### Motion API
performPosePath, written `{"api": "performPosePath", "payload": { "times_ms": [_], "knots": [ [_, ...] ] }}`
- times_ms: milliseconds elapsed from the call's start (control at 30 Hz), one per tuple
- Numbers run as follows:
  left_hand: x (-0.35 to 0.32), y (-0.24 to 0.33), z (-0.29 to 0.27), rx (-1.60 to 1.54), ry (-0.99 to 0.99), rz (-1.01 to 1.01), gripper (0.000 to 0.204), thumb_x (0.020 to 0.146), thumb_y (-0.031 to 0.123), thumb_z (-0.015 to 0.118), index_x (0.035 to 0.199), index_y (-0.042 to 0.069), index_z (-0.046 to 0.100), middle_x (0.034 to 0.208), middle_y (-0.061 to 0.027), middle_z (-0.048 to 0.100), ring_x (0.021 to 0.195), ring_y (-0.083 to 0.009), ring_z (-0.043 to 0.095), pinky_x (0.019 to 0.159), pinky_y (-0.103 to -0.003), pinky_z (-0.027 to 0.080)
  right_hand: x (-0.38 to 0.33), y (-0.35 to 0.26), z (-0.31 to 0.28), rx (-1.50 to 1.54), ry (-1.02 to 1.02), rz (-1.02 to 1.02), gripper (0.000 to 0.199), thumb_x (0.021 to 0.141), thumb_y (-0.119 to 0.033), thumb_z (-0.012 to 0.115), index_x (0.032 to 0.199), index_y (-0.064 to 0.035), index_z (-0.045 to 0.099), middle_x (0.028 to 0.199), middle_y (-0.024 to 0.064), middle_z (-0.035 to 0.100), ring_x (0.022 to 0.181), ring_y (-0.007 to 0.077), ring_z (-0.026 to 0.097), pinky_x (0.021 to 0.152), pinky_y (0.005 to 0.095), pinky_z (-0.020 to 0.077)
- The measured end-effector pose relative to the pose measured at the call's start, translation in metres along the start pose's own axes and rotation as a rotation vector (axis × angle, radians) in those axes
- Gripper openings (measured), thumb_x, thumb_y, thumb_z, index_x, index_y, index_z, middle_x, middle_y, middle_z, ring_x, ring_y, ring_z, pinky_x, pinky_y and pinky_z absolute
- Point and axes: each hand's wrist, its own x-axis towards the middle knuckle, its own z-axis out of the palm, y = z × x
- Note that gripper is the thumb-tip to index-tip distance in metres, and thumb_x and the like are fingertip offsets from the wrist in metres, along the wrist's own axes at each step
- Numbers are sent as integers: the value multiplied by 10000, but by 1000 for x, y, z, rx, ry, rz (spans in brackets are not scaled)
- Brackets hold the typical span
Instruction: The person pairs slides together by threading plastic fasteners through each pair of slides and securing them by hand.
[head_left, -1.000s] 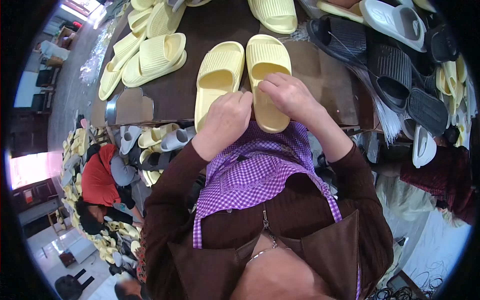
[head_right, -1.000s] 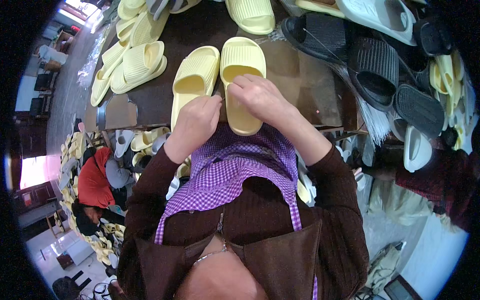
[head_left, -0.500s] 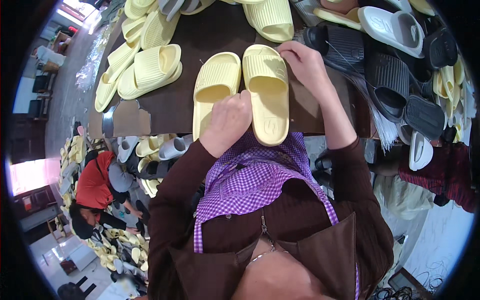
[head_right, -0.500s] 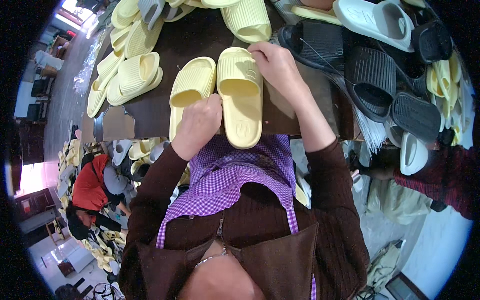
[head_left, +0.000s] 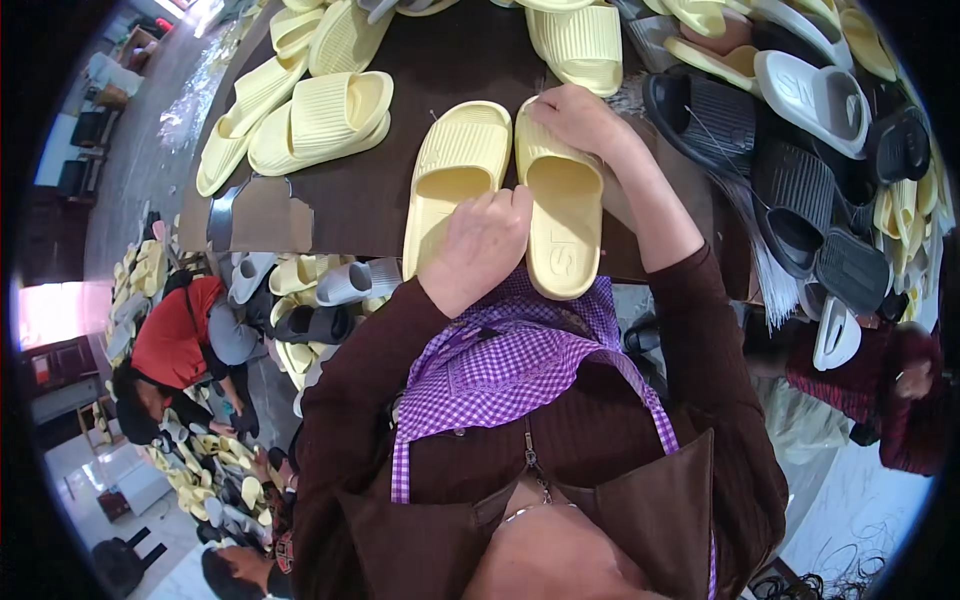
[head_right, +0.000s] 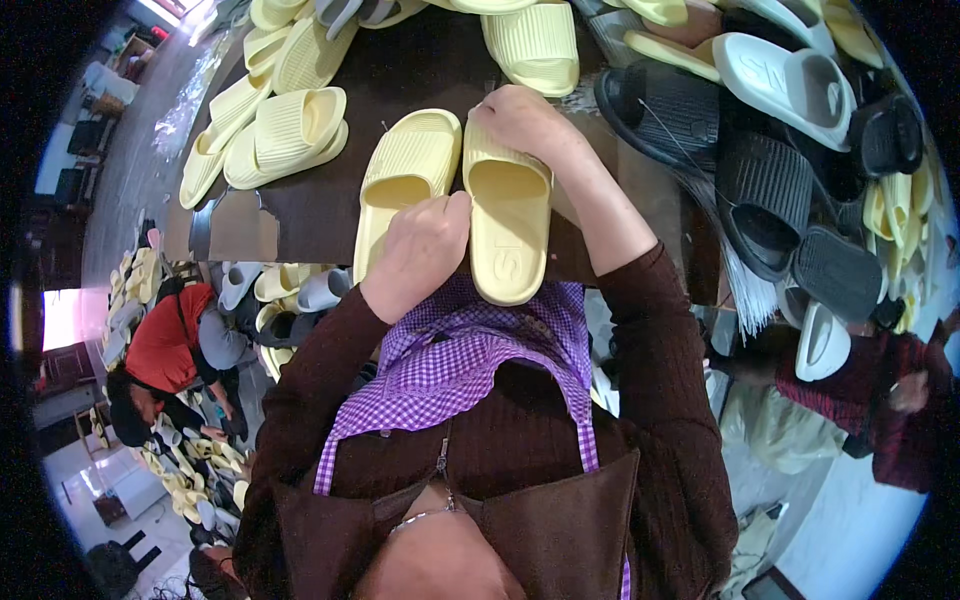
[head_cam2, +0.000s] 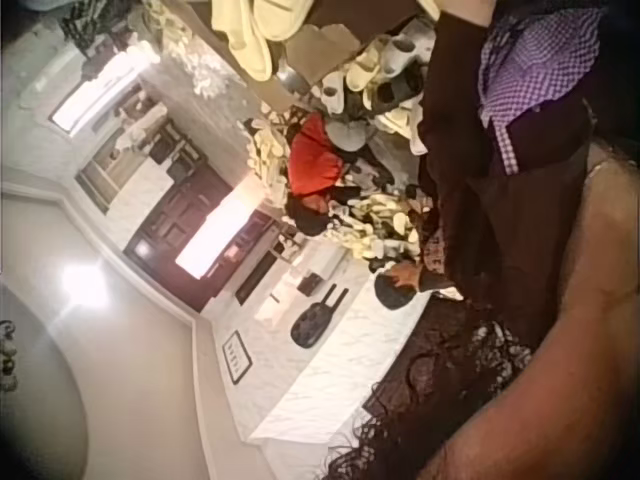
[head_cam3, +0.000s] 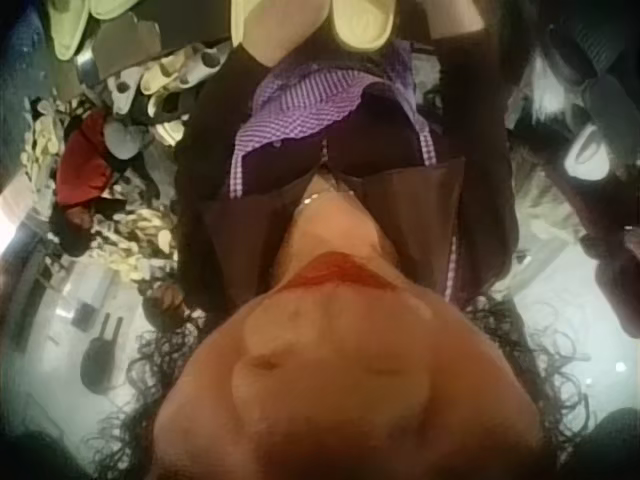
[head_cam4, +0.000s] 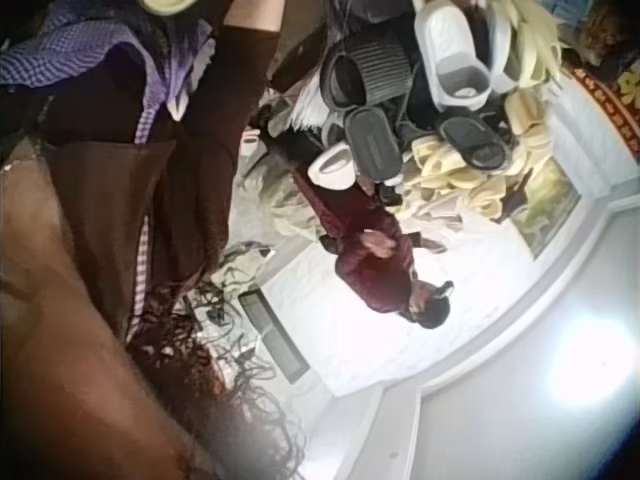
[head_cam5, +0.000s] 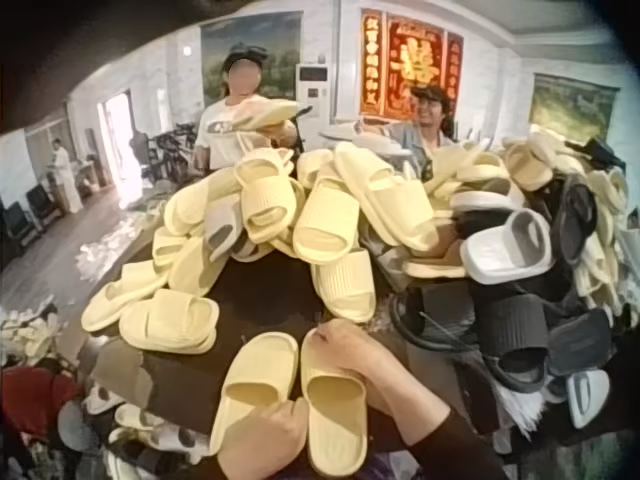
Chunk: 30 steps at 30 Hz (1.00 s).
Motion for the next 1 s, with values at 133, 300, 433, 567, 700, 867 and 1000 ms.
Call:
{"api": "performPosePath", "payload": {
  "times_ms": [133, 300, 433, 567, 700, 867, 1000],
  "knots": [
    [0, -2, -6, 38, 17, 36, 52, 766, 33, 539, 743, 52, 497, 629, -94, 547, 608, -254, 584, 560, -358, 470, 1, 2, 1, 40, -5, -42, 288, 860, -246, 531, 937, 8, 645, 806, 194, 642, 747, 298, 622, 717, 354, 479],
    [-3, -5, -1, 2, 49, 12, 31, 768, 38, 548, 793, 44, 532, 664, -90, 546, 650, -250, 577, 608, -351, 465, 2, 5, 4, 130, -22, -32, 308, 829, -256, 554, 921, 22, 652, 852, 204, 641, 792, 312, 615, 734, 370, 485],
    [-5, -7, -4, -55, 46, 23, 70, 764, 38, 561, 834, 39, 555, 712, -96, 549, 690, -250, 572, 637, -345, 460, 6, 6, 8, 234, 82, -81, 224, 814, -177, 598, 893, 26, 650, 776, 121, 652, 718, 173, 611, 675, 310, 482],
    [-6, -14, -3, -111, 76, 41, 102, 752, 45, 586, 851, 35, 561, 743, -94, 543, 729, -251, 565, 665, -346, 452, 16, 1, 8, 291, 139, -63, 206, 783, -133, 631, 926, 14, 648, 807, 87, 653, 730, 156, 604, 669, 299, 489],
    [-6, -24, -8, -133, 103, 51, 127, 746, 53, 603, 868, 30, 575, 775, -91, 548, 757, -257, 550, 685, -352, 444, 29, -13, 3, 424, 115, -74, 236, 774, -115, 639, 977, 4, 631, 841, 79, 644, 746, 157, 602, 670, 290, 489],
    [-10, -42, -9, -233, 175, 109, 174, 737, 129, 641, 885, 42, 613, 775, -88, 567, 764, -263, 535, 690, -364, 434, 49, -27, 2, 510, -99, -158, 213, 804, -95, 626, 992, 6, 610, 838, 49, 613, 728, 110, 564, 675, 242, 465],
    [-13, -51, 7, -499, 230, 65, 153, 752, 159, 625, 874, 72, 652, 785, -70, 597, 775, -258, 538, 709, -365, 443, 58, -18, 4, 569, -271, -143, 162, 842, -102, 603, 976, -13, 626, 826, 21, 609, 722, 90, 549, 663, 243, 451]
  ]
}}
